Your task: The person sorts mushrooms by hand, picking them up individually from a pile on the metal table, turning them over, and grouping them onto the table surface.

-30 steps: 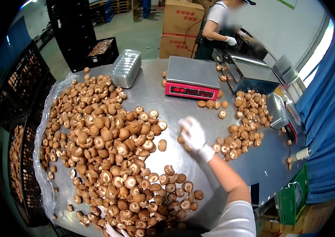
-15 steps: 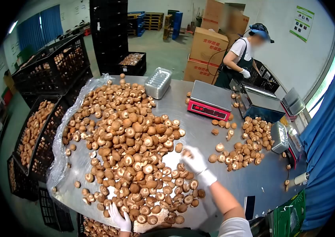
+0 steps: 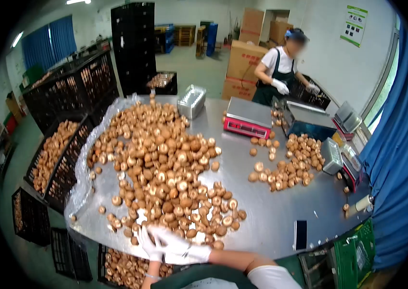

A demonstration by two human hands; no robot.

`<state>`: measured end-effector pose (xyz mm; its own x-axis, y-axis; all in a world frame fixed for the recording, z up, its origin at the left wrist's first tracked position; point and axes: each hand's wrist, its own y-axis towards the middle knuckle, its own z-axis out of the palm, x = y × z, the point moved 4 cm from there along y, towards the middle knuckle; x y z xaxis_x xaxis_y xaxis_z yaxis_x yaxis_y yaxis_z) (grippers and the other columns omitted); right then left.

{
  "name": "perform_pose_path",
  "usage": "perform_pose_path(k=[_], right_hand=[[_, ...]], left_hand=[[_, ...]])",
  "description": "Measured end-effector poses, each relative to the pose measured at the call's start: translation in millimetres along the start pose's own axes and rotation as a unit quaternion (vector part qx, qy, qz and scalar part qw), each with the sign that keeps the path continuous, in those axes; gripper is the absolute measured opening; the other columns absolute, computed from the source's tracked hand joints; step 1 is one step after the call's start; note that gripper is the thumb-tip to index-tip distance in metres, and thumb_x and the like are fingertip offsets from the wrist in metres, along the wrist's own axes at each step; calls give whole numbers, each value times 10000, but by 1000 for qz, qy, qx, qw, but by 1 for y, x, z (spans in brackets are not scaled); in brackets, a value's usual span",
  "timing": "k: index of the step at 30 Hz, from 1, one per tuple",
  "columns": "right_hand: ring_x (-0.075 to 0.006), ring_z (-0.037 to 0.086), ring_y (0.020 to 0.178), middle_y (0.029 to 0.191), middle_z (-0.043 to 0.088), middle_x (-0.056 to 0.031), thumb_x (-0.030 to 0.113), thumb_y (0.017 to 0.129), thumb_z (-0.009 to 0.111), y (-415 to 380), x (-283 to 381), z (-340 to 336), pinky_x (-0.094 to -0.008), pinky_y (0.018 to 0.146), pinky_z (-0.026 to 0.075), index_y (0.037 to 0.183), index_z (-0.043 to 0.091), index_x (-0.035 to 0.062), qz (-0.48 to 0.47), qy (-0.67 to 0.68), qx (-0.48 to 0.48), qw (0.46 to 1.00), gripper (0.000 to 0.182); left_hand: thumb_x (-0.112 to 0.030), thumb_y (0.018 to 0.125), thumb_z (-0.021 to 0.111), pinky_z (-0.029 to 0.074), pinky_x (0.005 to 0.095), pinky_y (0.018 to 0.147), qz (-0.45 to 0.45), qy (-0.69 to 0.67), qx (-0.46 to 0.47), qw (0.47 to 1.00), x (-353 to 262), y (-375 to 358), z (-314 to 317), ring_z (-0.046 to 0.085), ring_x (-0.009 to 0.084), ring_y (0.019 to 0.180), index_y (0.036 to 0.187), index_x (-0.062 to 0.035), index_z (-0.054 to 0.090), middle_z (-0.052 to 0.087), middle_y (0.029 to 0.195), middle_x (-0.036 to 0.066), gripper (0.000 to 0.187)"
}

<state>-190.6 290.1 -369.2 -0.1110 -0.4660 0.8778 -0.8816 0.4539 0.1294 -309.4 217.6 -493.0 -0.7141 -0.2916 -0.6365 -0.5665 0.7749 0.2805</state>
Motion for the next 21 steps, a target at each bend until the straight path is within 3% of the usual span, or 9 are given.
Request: perform_pose_path(k=[1, 2, 5, 8, 11, 15, 16, 18, 21], right_hand=[[-312, 314, 1347, 1434, 356, -189, 292, 789, 703, -21, -21, -8, -389, 1110, 252, 1387, 354, 4, -21, -37, -71, 997, 750], [-314, 313, 1348, 1433, 357, -191, 288, 777, 710, -39, -7, -36, -386, 1107, 257, 1391, 348, 4, 72, 12, -72, 995, 767], [-343, 312, 1341, 1425, 346, -223, 316, 719, 758, -115, -31, -78, -404, 1106, 259, 1401, 333, 15, 127, -181, -166, 961, 859], [-414, 278, 1341, 1455, 250, -265, 477, 666, 774, -168, -36, -84, -434, 1090, 278, 1431, 308, 81, 189, -205, -150, 949, 980], [-461, 246, 1338, 1461, 212, -278, 583, 590, 775, -190, -57, -67, -509, 1078, 269, 1429, 336, 178, 209, -335, -85, 915, 1029], [-560, 200, 1300, 1453, 239, -243, 616, 592, 749, -162, -71, -40, -605, 1020, 301, 1418, 352, 247, 185, -419, -62, 887, 988], [-577, 192, 1291, 1451, 247, -228, 617, 592, 748, -155, -75, -32, -625, 1007, 305, 1415, 355, 274, 183, -421, -70, 886, 974], [-570, 186, 1290, 1446, 253, -219, 604, 595, 748, -145, -72, -29, -619, 1013, 305, 1402, 369, 325, 181, -407, -87, 891, 934], [-534, 222, 1289, 1447, 250, -223, 585, 634, 732, -139, -77, -31, -593, 1020, 310, 1420, 345, 324, 172, -407, -78, 893, 914]], left_hand=[[-232, 827, 515, 137, 486, 1128, -7, -8, -4, 1000, -13, 2, -8, 307, 384, 1318, 1360, 43, 372, 407, 1379, 222, 617], [-208, 827, 527, 139, 481, 1128, -9, -21, -13, 1000, -22, 3, -13, 311, 379, 1318, 1360, 41, 371, 406, 1380, 218, 609], [-174, 825, 549, 151, 467, 1127, -1, -54, -20, 998, -26, 3, -21, 306, 367, 1331, 1354, 37, 380, 404, 1386, 203, 594], [-171, 818, 555, 148, 491, 1120, 10, -95, -65, 993, -30, -1, -31, 287, 383, 1338, 1347, 36, 388, 394, 1392, 200, 592], [-216, 797, 577, 119, 547, 1106, 54, -48, -36, 997, -30, -22, -28, 223, 419, 1356, 1343, 33, 394, 359, 1405, 221, 627], [-409, 704, 704, 133, 576, 1089, 86, -37, 138, 986, -57, -52, -27, 136, 473, 1357, 1355, -14, 384, 265, 1460, 219, 826], [-313, 691, 709, 140, 578, 1089, 115, -33, 159, 980, -64, -53, -23, 144, 476, 1350, 1340, -29, 401, 252, 1468, 216, 772], [-486, 621, 773, 166, 594, 1071, 175, 41, 162, 970, -60, -51, -8, 133, 488, 1354, 1360, -42, 392, 225, 1474, 226, 942], [-479, 603, 792, 198, 604, 1048, 152, 41, 158, 975, -59, -42, 2, 149, 486, 1349, 1351, -84, 414, 224, 1474, 224, 927]])
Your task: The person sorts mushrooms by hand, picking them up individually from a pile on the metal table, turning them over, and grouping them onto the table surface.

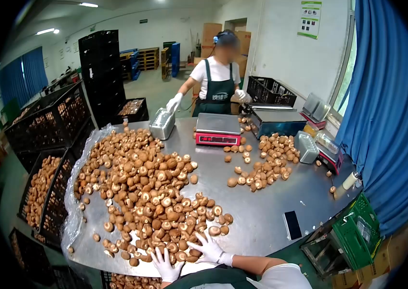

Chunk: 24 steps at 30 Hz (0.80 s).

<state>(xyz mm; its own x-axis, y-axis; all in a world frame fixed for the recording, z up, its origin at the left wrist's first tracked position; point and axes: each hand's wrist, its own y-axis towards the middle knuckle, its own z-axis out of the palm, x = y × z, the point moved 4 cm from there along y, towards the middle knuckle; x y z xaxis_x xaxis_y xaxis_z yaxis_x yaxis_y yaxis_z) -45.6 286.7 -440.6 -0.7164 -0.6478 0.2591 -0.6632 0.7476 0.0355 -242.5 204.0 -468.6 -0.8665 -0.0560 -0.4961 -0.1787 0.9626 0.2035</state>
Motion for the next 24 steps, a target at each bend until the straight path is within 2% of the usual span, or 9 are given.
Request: perform_pose_path(k=[1, 6, 9, 12, 13, 15, 17, 23, 24], right_hand=[[-528, 231, 1286, 1443, 252, -228, 581, 638, 732, 0, 1, 4, -589, 1019, 316, 1420, 345, 324, -8, -1, -8, 1000, 910], [-473, 267, 1277, 1436, 270, -192, 501, 622, 760, 16, 10, 2, -560, 1037, 304, 1405, 362, 345, -11, -3, -17, 1000, 892], [-444, 283, 1272, 1441, 272, -163, 437, 632, 764, 38, 19, 2, -547, 1019, 322, 1398, 369, 352, -19, 26, -52, 998, 866], [-454, 300, 1260, 1445, 273, -173, 469, 665, 738, 59, 21, 11, -557, 1011, 341, 1371, 402, 386, -27, -5, -31, 999, 787], [-450, 297, 1263, 1449, 261, -180, 432, 654, 752, 66, 23, 11, -556, 1017, 335, 1368, 407, 386, -31, 26, -63, 997, 794], [-439, 298, 1263, 1448, 264, -172, 369, 658, 757, 87, 27, 8, -535, 1016, 340, 1363, 415, 387, -18, 23, -20, 999, 784], [-410, 325, 1244, 1441, 282, -158, 277, 689, 732, 108, 27, 21, -487, 1006, 349, 1363, 422, 376, -43, 10, -51, 998, 748], [-418, 299, 1270, 1440, 250, -176, 320, 718, 717, 148, 35, 25, -531, 990, 345, 1395, 370, 373, -57, -25, -39, 997, 763], [-427, 287, 1277, 1441, 231, -191, 328, 710, 727, 160, 34, 28, -547, 997, 335, 1401, 356, 373, -71, 34, -69, 995, 786]], left_hand=[[-458, 586, 809, 218, 599, 1041, 12, 6, -40, 999, 5, 3, 5, 160, 486, 1344, 1345, -86, 420, 236, 1466, 221, 931], [-383, 582, 816, 222, 571, 1058, -47, -40, -8, 998, -3, 13, -7, 185, 470, 1338, 1337, -80, 426, 255, 1458, 215, 903], [-267, 605, 764, 211, 556, 1074, -72, -51, -33, 996, -15, 27, -28, 187, 468, 1338, 1338, -74, 422, 239, 1473, 214, 832], [-185, 627, 678, 199, 554, 1087, -69, -41, -69, 994, 2, 40, -19, 191, 475, 1336, 1355, -69, 392, 227, 1484, 215, 791], [-187, 636, 654, 188, 559, 1090, -64, -20, -96, 993, 29, 40, 6, 192, 477, 1335, 1363, -66, 376, 221, 1485, 217, 788], [-181, 641, 646, 174, 562, 1093, -86, -8, -84, 993, 36, 50, 0, 189, 476, 1335, 1361, -61, 381, 218, 1487, 214, 776], [-122, 650, 636, 154, 551, 1101, -105, -22, -99, 989, 41, 63, -7, 183, 458, 1342, 1353, -66, 397, 223, 1490, 199, 745], [-30, 619, 692, 166, 555, 1088, -129, -17, -189, 973, 59, 114, -21, 181, 453, 1337, 1335, -69, 430, 243, 1482, 188, 764], [-40, 617, 708, 175, 549, 1088, -133, -11, -195, 972, 64, 122, -21, 185, 450, 1338, 1337, -77, 435, 242, 1485, 182, 770]])
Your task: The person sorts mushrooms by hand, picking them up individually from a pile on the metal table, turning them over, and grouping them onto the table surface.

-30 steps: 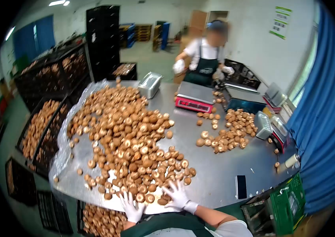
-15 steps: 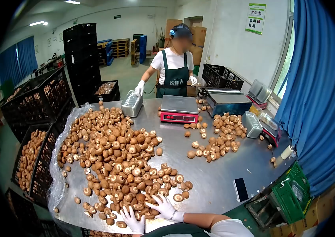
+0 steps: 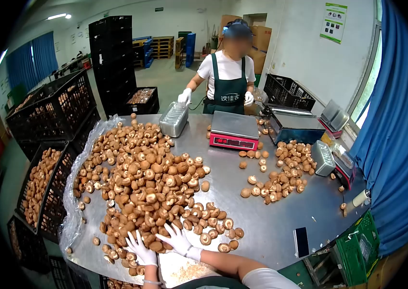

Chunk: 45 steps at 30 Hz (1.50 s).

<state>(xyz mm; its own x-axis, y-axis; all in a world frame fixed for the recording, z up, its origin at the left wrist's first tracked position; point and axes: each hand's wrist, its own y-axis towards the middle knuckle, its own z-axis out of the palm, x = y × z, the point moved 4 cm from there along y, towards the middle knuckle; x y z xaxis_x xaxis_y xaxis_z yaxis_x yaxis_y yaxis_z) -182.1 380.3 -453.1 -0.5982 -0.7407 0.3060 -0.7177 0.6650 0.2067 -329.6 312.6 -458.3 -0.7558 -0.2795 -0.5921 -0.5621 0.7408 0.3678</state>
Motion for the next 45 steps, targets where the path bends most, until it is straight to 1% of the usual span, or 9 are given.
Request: perform_pose_path(k=[5, 7, 12, 19, 25, 29, 35, 41, 45], right_hand=[[-383, 475, 1160, 1375, 312, -197, 245, 612, 796, 36, -9, -2, -421, 731, 546, 1399, 351, 336, 6, 66, 35, 997, 909], [-397, 467, 1139, 1355, 322, -213, 181, 694, 701, 34, -11, -4, -428, 769, 530, 1393, 372, 328, 11, 80, 78, 994, 787], [-477, 324, 1260, 1483, 226, -186, 313, 702, 738, 2, -10, -9, -576, 962, 386, 1397, 365, 351, -22, -23, 100, 994, 790], [-463, 339, 1261, 1421, 347, -149, 373, 731, 706, -93, -9, -49, -519, 979, 379, 1364, 431, 296, -39, 11, 79, 996, 695], [-429, 322, 1301, 1417, 367, -140, 359, 694, 754, -142, -10, -59, -495, 984, 387, 1336, 477, 244, -63, 79, 77, 992, 709], [-397, 412, 1247, 1362, 417, -195, 238, 755, 724, -139, -29, -85, -424, 996, 399, 1304, 491, 108, 0, 172, 17, 985, 610], [-289, 635, 894, 963, 654, -136, 99, 812, 648, -141, -72, -102, -337, 814, 500, 1041, 650, 26, 225, 313, -96, 918, 241], [-317, 580, 1020, 1107, 607, -150, 166, 803, 651, -108, -40, -61, -381, 879, 471, 1120, 603, 53, 38, 189, -44, 980, 340], [-318, 541, 1094, 1229, 543, -123, 176, 748, 695, -98, -30, -44, -376, 921, 457, 1231, 534, 76, 33, 59, 57, 996, 519]], left_hand=[[-30, 618, 739, 236, 488, 1092, -19, 14, 13, 1000, 2, 22, -4, 207, 415, 1354, 1358, -115, 425, 212, 1512, 136, 808], [-161, 632, 747, 185, 562, 1087, -15, 43, 43, 998, 5, 21, -4, 157, 426, 1373, 1388, -147, 388, 189, 1517, 152, 837], [-174, 630, 658, 83, 636, 1078, -27, 103, 126, 986, -12, -13, -8, 62, 439, 1399, 1436, -142, 322, 136, 1536, 170, 874], [-67, 777, 506, 218, 545, 1078, 65, 12, 173, 983, -47, -87, -25, 217, 461, 1344, 1331, -61, 444, 288, 1475, 154, 558], [-167, 820, 565, 347, 495, 1001, 119, -39, 182, 975, -36, -127, -42, 385, 446, 1240, 1216, -53, 555, 460, 1340, 183, 413], [-198, 801, 622, 370, 451, 999, 90, -65, 187, 976, -24, -133, -54, 474, 394, 1172, 1211, -35, 561, 528, 1266, 187, 446], [-150, 766, 657, 435, 418, 935, 35, -123, 166, 978, -19, -132, -61, 549, 344, 1070, 1179, -10, 567, 588, 1169, 171, 444], [-267, 751, 709, 444, 404, 895, 61, -82, 219, 970, -45, -111, -44, 540, 342, 1035, 1253, -27, 511, 573, 1190, 149, 591], [-265, 751, 707, 447, 399, 892, 63, -65, 241, 966, -45, -102, -25, 543, 337, 1023, 1258, -58, 515, 575, 1182, 150, 581]])
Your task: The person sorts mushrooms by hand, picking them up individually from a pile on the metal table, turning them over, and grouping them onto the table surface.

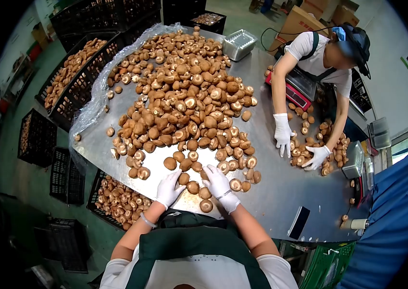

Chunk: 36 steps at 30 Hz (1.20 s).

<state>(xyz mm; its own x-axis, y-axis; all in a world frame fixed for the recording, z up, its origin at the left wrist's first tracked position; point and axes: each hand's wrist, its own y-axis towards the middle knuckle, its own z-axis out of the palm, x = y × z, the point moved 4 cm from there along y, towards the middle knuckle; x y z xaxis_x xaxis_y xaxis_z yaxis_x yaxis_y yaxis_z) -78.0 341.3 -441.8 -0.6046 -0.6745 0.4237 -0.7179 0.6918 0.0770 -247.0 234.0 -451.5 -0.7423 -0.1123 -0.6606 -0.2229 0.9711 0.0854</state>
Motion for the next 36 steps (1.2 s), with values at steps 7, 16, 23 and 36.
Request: perform_pose_path(k=[7, 16, 23, 36], right_hand=[[-239, 584, 1068, 1185, 590, -156, 237, 810, 688, -14, -5, -11, -335, 880, 474, 1239, 527, 6, 144, 279, -41, 949, 513], [-311, 514, 1037, 1131, 540, -106, 211, 714, 713, 3, -7, -45, -418, 862, 444, 1143, 561, 92, 29, -65, -94, 993, 470], [-234, 598, 988, 1194, 561, -108, 252, 948, 519, -5, -50, -22, -323, 751, 530, 1302, 478, 71, 246, 617, -19, 747, 401], [-250, 605, 982, 1124, 619, -147, 366, 982, 361, -11, 33, 13, -380, 784, 525, 1172, 533, -10, 278, 744, 204, 573, 455]], left_hand=[[-179, 910, 575, 488, 261, 793, -176, -430, 28, 885, 38, -18, -9, 580, 130, 913, 1293, -43, 502, 599, 1102, 56, 413], [-223, 945, 494, 502, 295, 805, -249, -643, -70, 721, 57, -44, -66, 580, 162, 1013, 1231, -48, 519, 595, 1113, 61, 336], [-231, 961, 498, 500, 307, 868, -241, -690, 34, 682, 9, -39, -38, 586, 210, 1057, 1356, -24, 415, 552, 1212, 132, 453], [-158, 954, 519, 492, 291, 889, -269, -660, -23, 701, -5, -47, -39, 565, 164, 1081, 1259, -31, 474, 558, 1185, 73, 334]])
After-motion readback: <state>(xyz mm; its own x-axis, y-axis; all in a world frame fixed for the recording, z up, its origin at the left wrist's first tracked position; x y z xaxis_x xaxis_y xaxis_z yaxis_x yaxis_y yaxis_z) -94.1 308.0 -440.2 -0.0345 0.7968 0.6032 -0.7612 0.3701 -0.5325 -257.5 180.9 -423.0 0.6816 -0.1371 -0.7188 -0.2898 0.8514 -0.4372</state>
